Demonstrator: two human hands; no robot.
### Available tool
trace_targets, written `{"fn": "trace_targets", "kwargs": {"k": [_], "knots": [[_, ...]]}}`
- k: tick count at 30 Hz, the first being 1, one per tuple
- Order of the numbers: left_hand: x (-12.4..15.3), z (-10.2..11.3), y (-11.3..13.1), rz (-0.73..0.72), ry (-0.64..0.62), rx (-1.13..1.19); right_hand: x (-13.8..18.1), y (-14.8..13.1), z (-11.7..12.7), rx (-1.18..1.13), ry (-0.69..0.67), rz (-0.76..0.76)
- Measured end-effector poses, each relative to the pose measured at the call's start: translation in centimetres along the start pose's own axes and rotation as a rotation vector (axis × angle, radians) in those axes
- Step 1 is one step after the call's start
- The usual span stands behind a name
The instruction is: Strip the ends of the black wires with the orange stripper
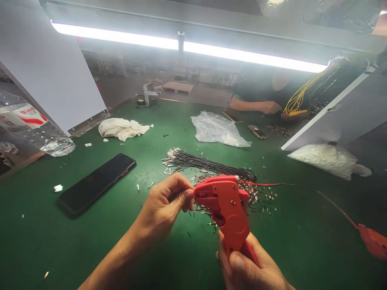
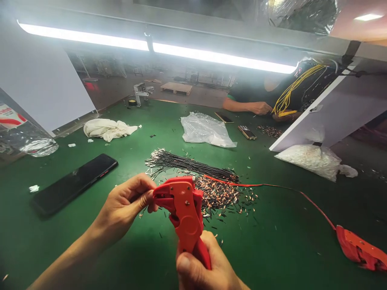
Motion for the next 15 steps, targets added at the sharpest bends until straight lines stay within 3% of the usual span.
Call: {"fn": "trace_targets", "kwargs": {"k": [3,9,15], "knots": [[0.1,0.0,-0.1,0.0,0.014,-0.005,0.0,-0.2,0.0,-0.015,-0.001,-0.004],[0.1,0.0,-0.1,-0.021,0.082,-0.009,-1.0,0.3,-0.6,-0.088,-0.248,-0.014],[0.5,0.0,0.4,-0.105,0.153,-0.115,-1.4,1.0,-0.4,-0.16,-0.315,0.015]]}}
Point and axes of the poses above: each hand's wrist, its own x-axis away from the middle knuckle, its own z-axis out of the back of the hand, y = z × x, the point moved 5 cm from there along -x, towards the middle knuckle, and after that the axes turned 6 degrees about -x, right-handed, at the moved point
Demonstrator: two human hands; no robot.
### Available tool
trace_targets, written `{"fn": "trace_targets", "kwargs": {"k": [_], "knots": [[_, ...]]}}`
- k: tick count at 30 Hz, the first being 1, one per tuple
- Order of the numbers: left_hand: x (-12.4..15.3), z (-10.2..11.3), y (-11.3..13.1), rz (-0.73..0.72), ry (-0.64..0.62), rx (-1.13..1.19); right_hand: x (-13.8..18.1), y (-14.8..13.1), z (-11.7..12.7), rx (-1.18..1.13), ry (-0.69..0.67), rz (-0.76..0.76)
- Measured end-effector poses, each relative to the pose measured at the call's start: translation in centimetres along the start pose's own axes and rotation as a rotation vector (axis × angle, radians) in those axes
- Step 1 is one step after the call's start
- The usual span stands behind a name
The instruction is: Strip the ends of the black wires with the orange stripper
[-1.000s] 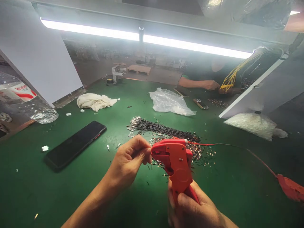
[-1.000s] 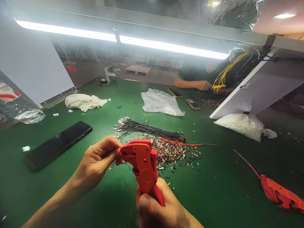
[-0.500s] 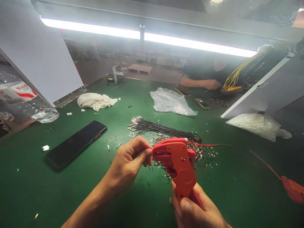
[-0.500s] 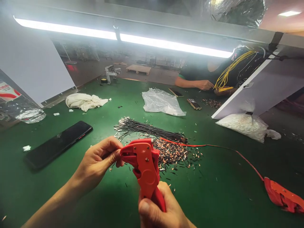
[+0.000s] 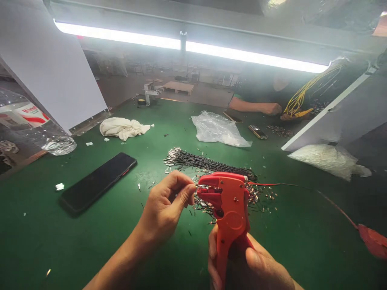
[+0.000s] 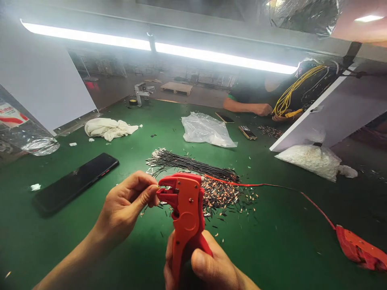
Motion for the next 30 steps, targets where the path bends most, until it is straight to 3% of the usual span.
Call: {"fn": "trace_targets", "kwargs": {"k": [6,12,14,18,22,24,26,30], "knots": [[0.8,0.0,0.8,-0.254,0.094,-0.323,0.1,-1.2,-2.3,-0.121,-0.045,0.025],[1.2,-0.1,1.6,-0.481,0.207,-0.531,0.9,-4.5,-2.3,-0.092,0.015,0.233],[1.4,0.0,1.8,-0.504,0.246,-0.547,1.4,-5.5,-1.6,0.077,0.094,0.204],[1.8,0.3,2.0,-0.498,0.309,-0.553,2.2,-7.5,0.1,0.709,0.433,0.213],[2.1,0.1,2.1,-0.534,0.285,-0.544,1.7,-7.5,0.8,1.341,0.588,0.063],[2.2,0.1,2.4,-0.565,0.275,-0.543,1.4,-7.4,0.9,1.63,0.66,0.116],[2.2,-0.1,2.6,-0.582,0.263,-0.551,1.1,-6.9,0.6,1.871,0.679,0.213],[2.1,-0.7,2.6,-0.583,0.208,-0.547,0.3,-4.5,-0.2,2.049,0.506,0.216]]}}
Point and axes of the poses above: each hand's wrist, its own x-axis away from the middle knuckle, its own z-axis out of the back of the hand, y = z × x, the point moved 5 cm from there along -x, towards the middle knuckle, and after that the axes turned 6 degrees about -x, right-handed, at the moved point
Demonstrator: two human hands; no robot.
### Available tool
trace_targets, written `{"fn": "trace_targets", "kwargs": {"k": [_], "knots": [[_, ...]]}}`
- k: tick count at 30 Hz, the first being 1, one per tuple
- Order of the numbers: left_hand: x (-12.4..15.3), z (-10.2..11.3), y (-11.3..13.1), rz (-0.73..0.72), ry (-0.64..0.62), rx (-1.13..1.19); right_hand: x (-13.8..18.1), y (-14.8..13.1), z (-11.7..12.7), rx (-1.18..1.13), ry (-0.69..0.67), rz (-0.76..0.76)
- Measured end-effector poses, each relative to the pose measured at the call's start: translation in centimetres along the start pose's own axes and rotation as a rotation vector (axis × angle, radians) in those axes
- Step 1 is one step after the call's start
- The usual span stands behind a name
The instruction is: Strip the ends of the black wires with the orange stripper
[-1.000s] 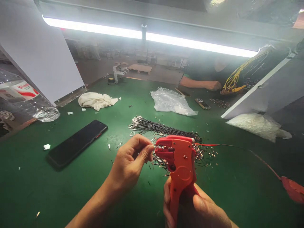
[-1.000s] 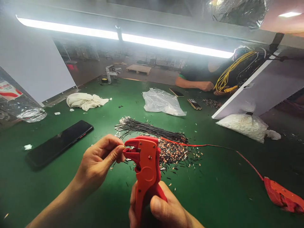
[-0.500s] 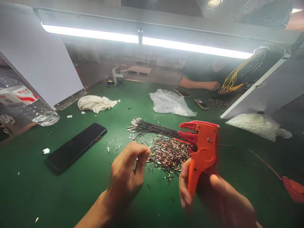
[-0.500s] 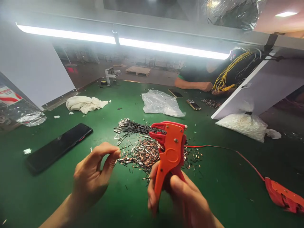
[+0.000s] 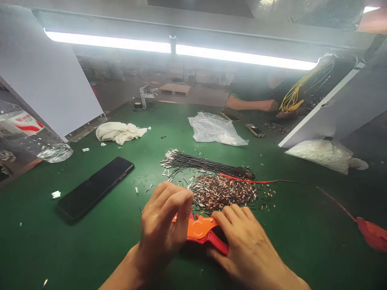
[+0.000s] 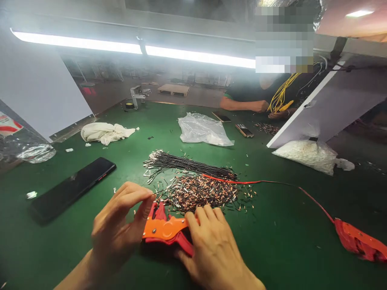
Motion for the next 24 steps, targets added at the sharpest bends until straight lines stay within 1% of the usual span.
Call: {"fn": "trace_targets", "kwargs": {"k": [2,4,6,7,8,9,10,11,12,13,16,20,22,24], "knots": [[0.3,-0.8,0.0,0.02,-0.023,0.037,0.3,-0.9,-0.6,-0.052,-0.077,0.03],[0.8,-1.8,-0.3,0.085,-0.048,0.086,0.5,-1.4,-0.7,-0.151,-0.137,0.012],[1.4,-3.0,-0.6,0.191,-0.106,0.153,0.4,-1.3,-0.3,-0.323,-0.17,-0.059],[1.7,-3.5,-0.9,0.255,-0.145,0.187,0.3,-1.0,0.0,-0.458,-0.17,-0.11],[2.0,-3.9,-1.0,0.317,-0.185,0.219,0.1,-0.6,0.5,-0.615,-0.138,-0.181],[2.2,-4.2,-1.2,0.373,-0.222,0.246,-0.1,0.1,1.0,-0.78,-0.067,-0.268],[2.3,-4.4,-1.3,0.417,-0.255,0.267,-0.2,0.8,1.6,-0.919,0.049,-0.337],[2.4,-4.5,-1.3,0.445,-0.281,0.284,-0.3,1.3,2.1,-1.018,0.147,-0.376],[2.4,-4.6,-1.3,0.459,-0.307,0.298,-0.3,1.7,2.5,-1.095,0.212,-0.399],[2.5,-4.6,-1.3,0.458,-0.333,0.313,-0.3,1.9,2.7,-1.144,0.247,-0.405],[2.7,-4.9,-1.1,0.446,-0.395,0.329,-0.2,1.6,2.9,-1.164,0.221,-0.373],[2.8,-5.2,-1.0,0.434,-0.422,0.305,0.0,1.4,2.9,-1.071,0.208,-0.355],[2.7,-5.3,-0.9,0.397,-0.419,0.271,-0.1,1.4,2.7,-1.034,0.213,-0.358],[2.6,-5.2,-0.6,0.319,-0.402,0.215,-0.3,1.5,2.7,-0.982,0.236,-0.338]]}}
Point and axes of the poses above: each hand's wrist, its own x-axis away from the middle knuckle, its own z-axis out of the back of the hand, y = z × x, the point moved 5 cm from there along -x, towards the middle knuckle, and after that the axes turned 6 degrees about -x, right-handed, at the moved point
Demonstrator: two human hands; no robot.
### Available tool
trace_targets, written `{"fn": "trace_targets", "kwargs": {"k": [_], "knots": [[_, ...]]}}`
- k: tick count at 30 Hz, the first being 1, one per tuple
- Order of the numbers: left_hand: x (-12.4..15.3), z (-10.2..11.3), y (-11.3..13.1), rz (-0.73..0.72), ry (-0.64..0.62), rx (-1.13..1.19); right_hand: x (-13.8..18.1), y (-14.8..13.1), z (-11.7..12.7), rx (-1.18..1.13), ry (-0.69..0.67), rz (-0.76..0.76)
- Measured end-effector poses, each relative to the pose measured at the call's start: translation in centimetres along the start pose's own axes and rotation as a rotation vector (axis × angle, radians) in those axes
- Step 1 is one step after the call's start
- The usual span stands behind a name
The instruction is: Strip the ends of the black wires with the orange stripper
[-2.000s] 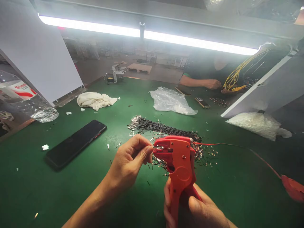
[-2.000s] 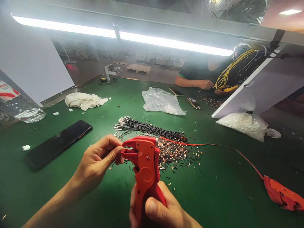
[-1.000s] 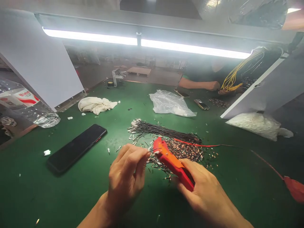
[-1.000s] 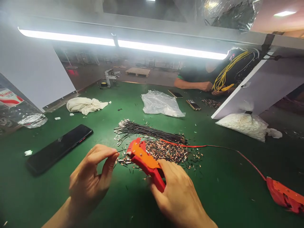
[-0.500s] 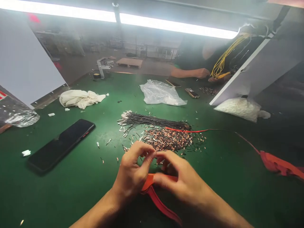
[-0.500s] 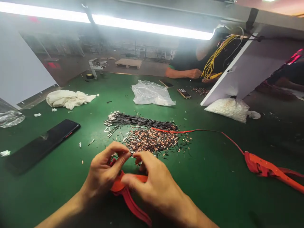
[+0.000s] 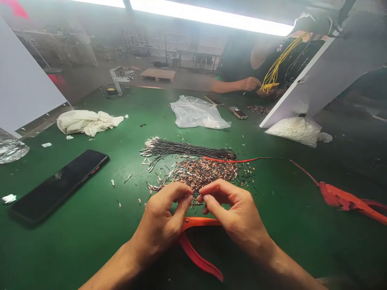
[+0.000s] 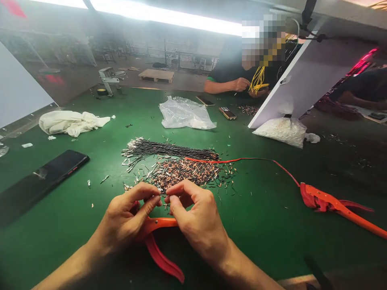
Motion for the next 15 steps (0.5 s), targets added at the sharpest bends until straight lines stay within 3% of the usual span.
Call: {"fn": "trace_targets", "kwargs": {"k": [9,15], "knots": [[0.69,-0.58,0.98,-0.27,-0.008,-0.256,0.0,0.03,-0.43,0.3,0.074,0.205],[0.8,-0.63,0.94,-0.246,-0.036,-0.252,-0.24,-0.07,-0.81,0.392,-0.043,0.285]]}}
Point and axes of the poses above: each hand's wrist, its own x-axis away from the middle knuckle, its own z-axis out of the back of the hand, y = z × x, the point moved 5 cm from there along -x, towards the middle knuckle, and after that the axes turned 6 degrees about -x, right-handed, at the moved point
